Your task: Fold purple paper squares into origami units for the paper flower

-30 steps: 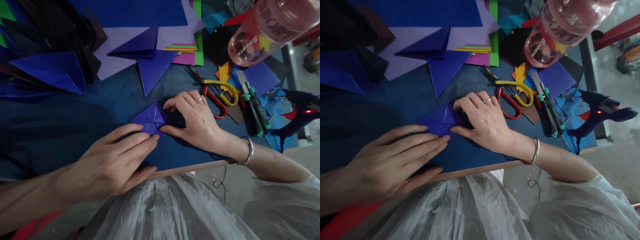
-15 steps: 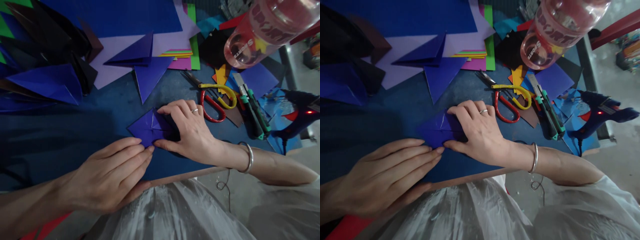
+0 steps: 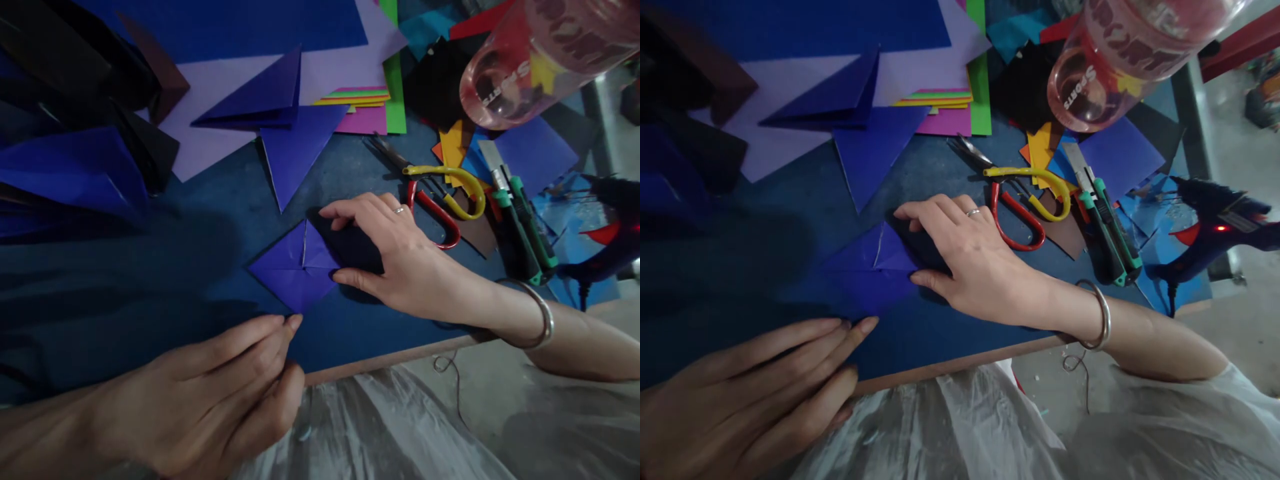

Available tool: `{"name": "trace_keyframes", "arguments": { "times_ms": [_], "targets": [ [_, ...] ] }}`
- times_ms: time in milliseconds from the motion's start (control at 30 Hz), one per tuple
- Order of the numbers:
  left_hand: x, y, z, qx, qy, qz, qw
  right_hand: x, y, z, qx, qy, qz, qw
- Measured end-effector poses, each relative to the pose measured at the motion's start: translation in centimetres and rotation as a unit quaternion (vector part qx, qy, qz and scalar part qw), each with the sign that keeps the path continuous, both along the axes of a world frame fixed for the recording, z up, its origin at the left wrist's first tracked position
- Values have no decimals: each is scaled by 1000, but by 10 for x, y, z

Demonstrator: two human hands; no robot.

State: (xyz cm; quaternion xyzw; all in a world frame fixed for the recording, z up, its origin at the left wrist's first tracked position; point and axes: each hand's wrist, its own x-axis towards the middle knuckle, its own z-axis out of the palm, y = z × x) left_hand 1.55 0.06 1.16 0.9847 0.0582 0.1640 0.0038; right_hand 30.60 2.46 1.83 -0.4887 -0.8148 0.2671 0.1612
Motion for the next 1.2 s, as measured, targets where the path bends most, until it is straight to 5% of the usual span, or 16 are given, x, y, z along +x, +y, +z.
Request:
{"name": "trace_keyframes", "arguments": {
  "times_ms": [233,367,567,700,900,1200],
  "targets": [
    [4,3,-14,2,-83,11,996,7,8,-6,23,19,31,999],
    [13,13,-10,-62,-119,32,990,7,7,-9,31,11,35,999],
    [19,25,-5,-108,-174,223,953,-2,3,-14,83,12,-2,996],
    [22,35,-5,-274,-173,296,899,-13,-3,-12,126,-73,-29,989],
    [33,57,-8,-323,-131,291,891,-23,-2,-6,98,-127,-54,986],
    [43,94,-9,-443,-136,266,845,-32,20,-4,112,-40,-67,991]
  ]
}}
